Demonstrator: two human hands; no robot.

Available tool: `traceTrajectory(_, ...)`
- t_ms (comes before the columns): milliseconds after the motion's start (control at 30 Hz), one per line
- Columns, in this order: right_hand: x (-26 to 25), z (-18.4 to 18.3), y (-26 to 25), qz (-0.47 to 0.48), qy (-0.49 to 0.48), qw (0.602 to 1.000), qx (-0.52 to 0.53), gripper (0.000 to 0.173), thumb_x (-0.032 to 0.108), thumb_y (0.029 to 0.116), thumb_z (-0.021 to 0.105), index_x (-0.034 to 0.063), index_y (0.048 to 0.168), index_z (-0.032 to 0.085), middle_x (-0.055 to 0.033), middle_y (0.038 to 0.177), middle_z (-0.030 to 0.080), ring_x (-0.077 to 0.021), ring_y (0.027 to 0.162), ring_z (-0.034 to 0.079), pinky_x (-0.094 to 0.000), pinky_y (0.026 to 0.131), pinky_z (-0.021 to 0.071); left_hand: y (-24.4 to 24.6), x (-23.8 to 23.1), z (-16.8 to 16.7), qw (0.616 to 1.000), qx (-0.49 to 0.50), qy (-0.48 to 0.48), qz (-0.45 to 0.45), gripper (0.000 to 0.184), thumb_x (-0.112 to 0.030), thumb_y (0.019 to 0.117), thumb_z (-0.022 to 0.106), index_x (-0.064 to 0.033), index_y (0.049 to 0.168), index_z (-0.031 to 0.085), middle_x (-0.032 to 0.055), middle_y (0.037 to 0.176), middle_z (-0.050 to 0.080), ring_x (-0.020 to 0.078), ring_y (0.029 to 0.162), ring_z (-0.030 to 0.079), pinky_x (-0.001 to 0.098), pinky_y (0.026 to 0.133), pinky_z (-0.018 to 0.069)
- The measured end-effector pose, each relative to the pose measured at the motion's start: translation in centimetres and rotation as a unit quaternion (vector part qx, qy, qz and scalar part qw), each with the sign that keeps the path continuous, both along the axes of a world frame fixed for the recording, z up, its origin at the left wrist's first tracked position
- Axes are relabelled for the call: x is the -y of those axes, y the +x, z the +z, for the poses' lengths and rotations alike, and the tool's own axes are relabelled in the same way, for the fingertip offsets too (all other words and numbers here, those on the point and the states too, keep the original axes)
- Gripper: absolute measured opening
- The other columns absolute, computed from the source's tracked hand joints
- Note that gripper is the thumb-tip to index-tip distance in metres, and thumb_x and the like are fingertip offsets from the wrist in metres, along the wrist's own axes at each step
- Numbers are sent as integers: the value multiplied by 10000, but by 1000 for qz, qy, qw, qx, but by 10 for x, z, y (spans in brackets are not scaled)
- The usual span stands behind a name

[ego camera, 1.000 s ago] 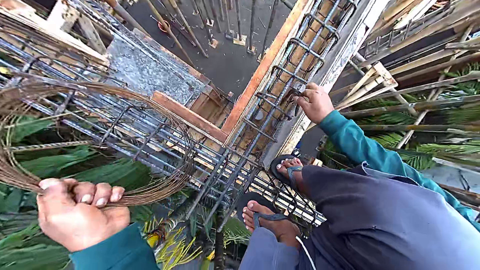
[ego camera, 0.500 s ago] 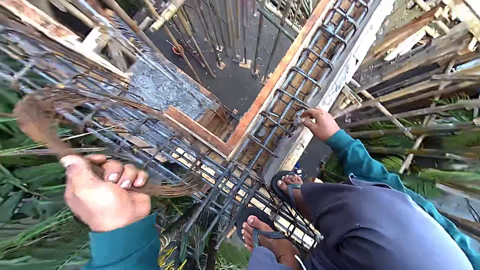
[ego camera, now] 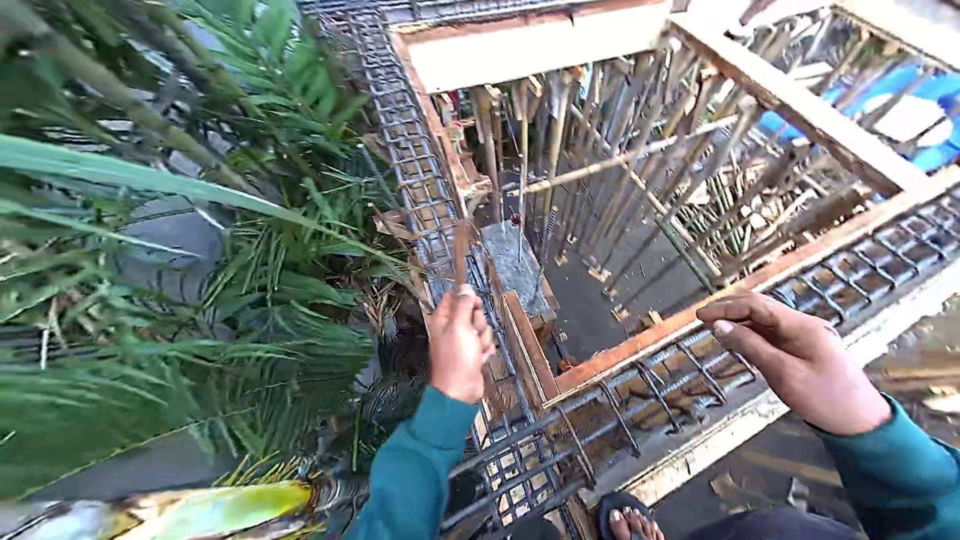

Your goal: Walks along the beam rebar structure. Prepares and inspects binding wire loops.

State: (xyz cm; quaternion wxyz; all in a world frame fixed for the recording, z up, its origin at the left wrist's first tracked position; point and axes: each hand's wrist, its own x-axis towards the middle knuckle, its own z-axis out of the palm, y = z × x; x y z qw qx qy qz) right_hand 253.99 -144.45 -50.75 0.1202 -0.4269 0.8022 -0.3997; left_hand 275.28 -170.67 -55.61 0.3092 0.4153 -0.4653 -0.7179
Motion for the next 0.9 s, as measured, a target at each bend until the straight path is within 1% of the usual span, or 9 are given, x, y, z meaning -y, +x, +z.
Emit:
traceTrajectory(67, 21, 17, 11, 51, -19, 999, 6, 270, 306, 1009, 568, 130, 1105, 748, 26, 1078, 740, -84, 965, 716, -285, 861, 617, -12, 10, -11, 1000, -19, 4, 8, 332, -346, 1140, 324, -132, 971, 514, -77, 542, 346, 34, 394, 314, 183, 387, 332)
traceTrajectory(200, 60, 31, 46, 165, -35, 986, -9, 256, 248, 1029, 561, 96, 1106, 752, -4, 1093, 728, -79, 989, 698, -269, 853, 609, -40, 50, -53, 998, 53, -30, 35, 367, -411, 1124, 369, -109, 1024, 553, -59, 577, 343, 62, 424, 317, 230, 409, 333)
traceTrajectory(300, 74, 27, 67, 210, -72, 974, -34, 250, 254, 1043, 571, 93, 1108, 751, -25, 1120, 723, -88, 1032, 690, -267, 887, 599, -57, 38, -38, 996, 51, -69, -29, 369, -344, 1125, 389, -27, 1111, 578, -13, 618, 399, 109, 477, 386, 294, 467, 396)
traceTrajectory(367, 74, 19, 75, 183, -104, 978, -1, 244, 243, 1035, 586, 80, 1120, 747, -41, 1140, 721, -106, 1029, 699, -271, 874, 613, -61, 3, -16, 990, 26, -95, -97, 314, -267, 1109, 432, 0, 1094, 599, -2, 642, 448, 107, 507, 436, 293, 494, 429)
traceTrajectory(433, 70, 16, 80, 89, -138, 984, 73, 244, 194, 1014, 586, 30, 1137, 718, -58, 1118, 727, -133, 971, 714, -302, 824, 628, -52, -39, 3, 978, 35, -105, -178, 321, -255, 1095, 452, 12, 1094, 629, 18, 698, 504, 126, 571, 484, 326, 560, 464)
traceTrajectory(533, 65, 11, 80, -63, -160, 969, 176, 238, 155, 999, 539, 13, 1155, 650, -36, 993, 717, -132, 827, 721, -303, 722, 637, -17, -94, 5, 962, 56, -117, -240, 312, -293, 1076, 471, -31, 1059, 640, 5, 717, 523, 115, 601, 508, 330, 585, 474)
traceTrajectory(600, 64, 4, 82, -67, -125, 967, 214, 197, 176, 990, 547, 35, 1109, 615, -16, 905, 682, -122, 751, 698, -305, 672, 624, 10, -110, -5, 960, 65, -148, -231, 303, -291, 1063, 490, -38, 1070, 656, -3, 701, 535, 104, 589, 506, 332, 583, 471)
traceTrajectory(767, 67, -6, 107, 77, 27, 977, 196, 242, 297, 1008, 590, 79, 1068, 676, 5, 837, 677, -90, 702, 648, -309, 647, 568, 51, -108, -8, 973, 41, -169, -150, 228, -225, 1051, 497, -49, 1056, 641, -77, 658, 502, 17, 523, 443, 226, 510, 420)
traceTrajectory(900, 80, -9, 120, 110, 85, 972, 191, 311, 389, 1020, 548, 113, 1051, 687, 20, 822, 667, -85, 719, 645, -313, 679, 554, 61, -103, -13, 968, 30, -167, -184, 244, -221, 1074, 458, -57, 1054, 638, -83, 657, 471, 20, 524, 413, 225, 510, 393)
